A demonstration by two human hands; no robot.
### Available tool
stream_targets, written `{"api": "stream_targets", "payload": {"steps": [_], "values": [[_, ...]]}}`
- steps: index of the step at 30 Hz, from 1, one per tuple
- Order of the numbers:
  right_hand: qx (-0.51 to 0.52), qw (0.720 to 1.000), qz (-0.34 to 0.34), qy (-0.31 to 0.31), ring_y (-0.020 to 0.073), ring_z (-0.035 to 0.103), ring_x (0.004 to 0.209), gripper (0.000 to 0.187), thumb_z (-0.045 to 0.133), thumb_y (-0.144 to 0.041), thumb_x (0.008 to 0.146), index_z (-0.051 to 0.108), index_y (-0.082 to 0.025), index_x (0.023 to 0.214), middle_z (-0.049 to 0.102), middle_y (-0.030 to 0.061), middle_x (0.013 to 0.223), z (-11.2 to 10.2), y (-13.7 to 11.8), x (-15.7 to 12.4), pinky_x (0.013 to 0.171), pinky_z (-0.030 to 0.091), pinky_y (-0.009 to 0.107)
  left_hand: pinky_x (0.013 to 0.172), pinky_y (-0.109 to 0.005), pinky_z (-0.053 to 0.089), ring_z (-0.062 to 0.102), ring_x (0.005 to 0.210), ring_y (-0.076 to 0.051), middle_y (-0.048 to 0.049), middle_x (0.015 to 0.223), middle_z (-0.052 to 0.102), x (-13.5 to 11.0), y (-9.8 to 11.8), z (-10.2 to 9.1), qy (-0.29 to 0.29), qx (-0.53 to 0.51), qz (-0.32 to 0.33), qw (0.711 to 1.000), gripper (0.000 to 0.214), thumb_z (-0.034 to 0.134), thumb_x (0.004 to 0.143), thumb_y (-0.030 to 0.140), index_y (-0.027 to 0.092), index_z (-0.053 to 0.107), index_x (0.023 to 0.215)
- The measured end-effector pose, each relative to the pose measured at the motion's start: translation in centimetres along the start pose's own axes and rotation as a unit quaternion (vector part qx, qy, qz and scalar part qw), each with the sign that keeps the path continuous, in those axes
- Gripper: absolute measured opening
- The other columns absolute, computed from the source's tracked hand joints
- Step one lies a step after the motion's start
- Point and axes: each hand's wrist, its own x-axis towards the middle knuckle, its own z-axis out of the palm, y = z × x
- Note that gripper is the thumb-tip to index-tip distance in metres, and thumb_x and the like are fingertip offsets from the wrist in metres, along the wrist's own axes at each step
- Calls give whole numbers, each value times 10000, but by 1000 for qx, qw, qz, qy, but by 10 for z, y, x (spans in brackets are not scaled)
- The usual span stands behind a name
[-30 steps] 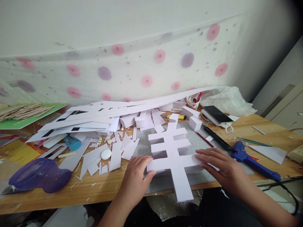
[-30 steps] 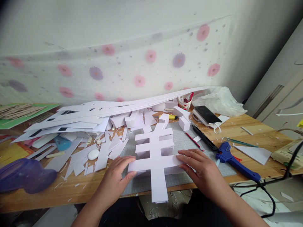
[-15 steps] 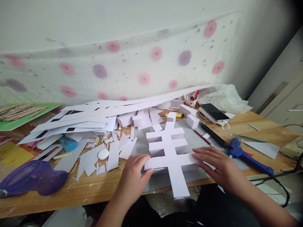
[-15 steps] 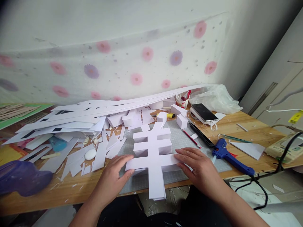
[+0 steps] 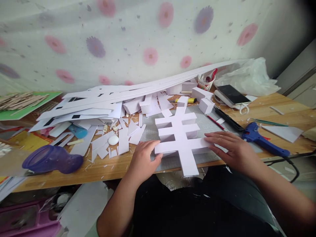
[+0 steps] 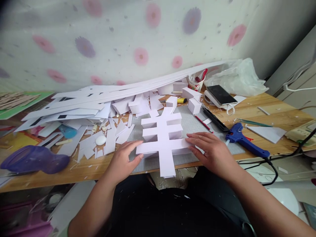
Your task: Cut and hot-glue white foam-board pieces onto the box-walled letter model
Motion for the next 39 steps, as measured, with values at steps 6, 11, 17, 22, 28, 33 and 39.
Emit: {"api": "stream_targets", "payload": {"steps": [6, 11, 17, 22, 28, 33, 39], "values": [[4, 1000, -1, -1, 251, 627, 1059, 256, 561, -252, 895, 651, -216, 1133, 697, 70, 1135, 1, 2, 0, 908, 504, 416, 977, -478, 447, 596, 1065, -252, -81, 1141, 673, -1, -2, -1, -21, -7, 5, 1000, 407, 628, 764, 177, 189, 592, 1169], [4, 1000, 1, -8, 245, 616, 1073, 263, 559, -247, 899, 634, -223, 1150, 687, 64, 1157, 1, 4, -2, 914, 500, 416, 1014, -539, 393, 591, 1073, -260, -78, 1151, 669, -4, -3, 3, -21, 9, 7, 1000, 399, 625, 776, 172, 198, 577, 1172], [-13, 1000, 14, -6, 257, 607, 1099, 265, 548, -265, 905, 632, -260, 1156, 653, 67, 1219, 3, 5, -5, 932, 495, 449, 1003, -531, 399, 589, 1087, -263, -80, 1175, 659, -8, -5, 9, 8, 27, 31, 999, 378, 600, 810, 185, 227, 567, 1184], [-18, 1000, 23, -3, 270, 590, 1118, 241, 522, -267, 914, 647, -279, 1120, 610, 77, 1275, 2, 3, -4, 929, 490, 481, 1042, -524, 361, 578, 1116, -261, -82, 1225, 626, -9, -6, 10, 19, 52, 39, 998, 382, 592, 822, 207, 233, 560, 1202], [-25, 999, 24, 3, 267, 586, 1118, 233, 536, -262, 903, 656, -272, 1102, 616, 71, 1261, 3, 4, -5, 930, 492, 469, 1022, -507, 376, 593, 1088, -256, -73, 1177, 648, -10, -11, 17, 49, 72, 59, 994, 336, 563, 846, 205, 251, 580, 1178], [-29, 999, 17, -1, 263, 577, 1121, 240, 541, -250, 902, 645, -253, 1119, 608, 84, 1269, 3, 5, -7, 935, 487, 468, 1008, -540, 380, 590, 1088, -281, -93, 1198, 633, -10, -11, 17, 65, 100, 60, 991, 355, 578, 837, 223, 239, 577, 1191], [-19, 1000, -13, 13, 268, 574, 1134, 282, 576, -231, 872, 625, -249, 1149, 626, 82, 1254, 0, -8, -4, 961, 469, 478, 1062, -519, 353, 534, 1190, -275, -97, 1226, 617, -15, 8, 13, 128, 89, 130, 979, 417, 582, 824, 177, 225, 536, 1235]]}}
